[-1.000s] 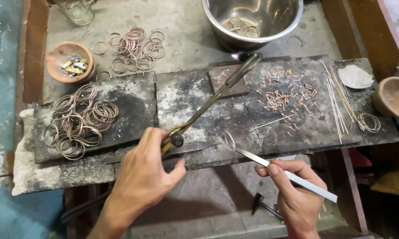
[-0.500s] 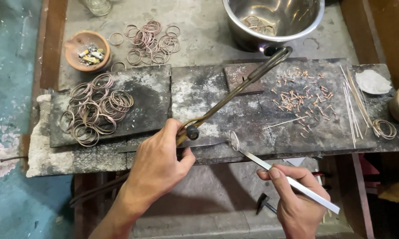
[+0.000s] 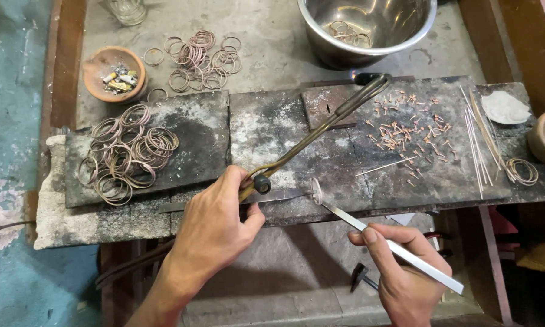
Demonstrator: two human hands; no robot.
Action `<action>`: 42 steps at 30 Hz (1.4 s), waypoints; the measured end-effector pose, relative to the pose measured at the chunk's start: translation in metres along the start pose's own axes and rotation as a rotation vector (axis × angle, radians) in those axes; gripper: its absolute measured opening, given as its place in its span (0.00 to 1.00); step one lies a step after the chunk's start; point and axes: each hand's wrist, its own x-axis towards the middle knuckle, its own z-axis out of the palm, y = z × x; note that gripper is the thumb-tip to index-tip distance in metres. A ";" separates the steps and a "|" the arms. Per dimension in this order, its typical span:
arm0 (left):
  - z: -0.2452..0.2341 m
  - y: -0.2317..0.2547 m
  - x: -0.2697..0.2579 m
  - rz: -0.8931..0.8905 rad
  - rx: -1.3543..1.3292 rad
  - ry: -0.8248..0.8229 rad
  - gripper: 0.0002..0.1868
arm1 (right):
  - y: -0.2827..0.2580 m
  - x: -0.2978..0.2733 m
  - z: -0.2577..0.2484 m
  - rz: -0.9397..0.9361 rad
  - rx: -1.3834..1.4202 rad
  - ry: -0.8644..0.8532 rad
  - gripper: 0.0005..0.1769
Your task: A person uses a blowtorch and tweezers to solder small metal rings on a jewelry workbench.
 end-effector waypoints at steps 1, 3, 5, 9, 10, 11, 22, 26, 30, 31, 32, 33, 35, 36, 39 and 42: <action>0.000 0.000 0.000 0.003 0.000 -0.003 0.13 | -0.002 0.000 0.000 0.001 0.000 0.004 0.06; -0.001 0.000 0.000 0.004 -0.006 0.006 0.14 | -0.006 -0.001 0.000 -0.025 -0.062 0.028 0.06; -0.004 0.001 -0.002 0.028 -0.034 0.004 0.15 | -0.005 -0.001 -0.012 -0.051 -0.046 0.032 0.07; -0.015 0.009 -0.011 0.067 -0.088 0.210 0.25 | 0.044 0.021 -0.040 -0.181 0.153 0.143 0.11; -0.015 0.007 -0.015 0.071 -0.092 0.207 0.25 | 0.046 0.025 -0.042 -0.182 0.149 0.149 0.11; -0.016 0.005 -0.019 0.128 -0.059 0.340 0.26 | 0.048 0.030 -0.043 -0.121 0.196 0.169 0.10; -0.001 -0.043 -0.089 0.161 0.126 0.708 0.20 | 0.052 0.022 -0.013 -0.005 0.284 0.272 0.10; 0.026 -0.025 -0.080 -0.049 0.348 1.175 0.25 | 0.058 0.017 -0.012 -0.090 0.297 0.267 0.07; 0.014 0.005 -0.079 -0.269 0.584 1.196 0.29 | 0.050 0.004 -0.012 -0.309 0.148 0.152 0.09; 0.011 -0.013 -0.083 -0.269 0.584 1.197 0.29 | 0.043 0.007 -0.014 -0.310 0.149 0.153 0.09; 0.007 -0.031 -0.086 -0.137 0.503 1.192 0.26 | 0.035 0.011 -0.016 -0.418 0.005 0.062 0.07; 0.003 -0.049 -0.090 -0.007 0.422 1.185 0.24 | 0.028 0.014 -0.018 -0.524 -0.137 -0.032 0.06; -0.004 -0.056 -0.087 0.010 0.380 1.191 0.26 | 0.027 0.020 -0.017 -0.563 -0.170 -0.055 0.06; -0.008 -0.059 -0.086 0.029 0.335 1.196 0.27 | 0.026 0.023 -0.016 -0.601 -0.204 -0.076 0.07; -0.021 -0.054 -0.097 0.026 0.526 1.081 0.28 | 0.035 0.021 -0.017 -0.364 0.002 -0.023 0.05; -0.016 -0.052 -0.092 0.053 0.432 1.106 0.26 | 0.083 0.037 -0.028 -0.216 0.487 -0.124 0.12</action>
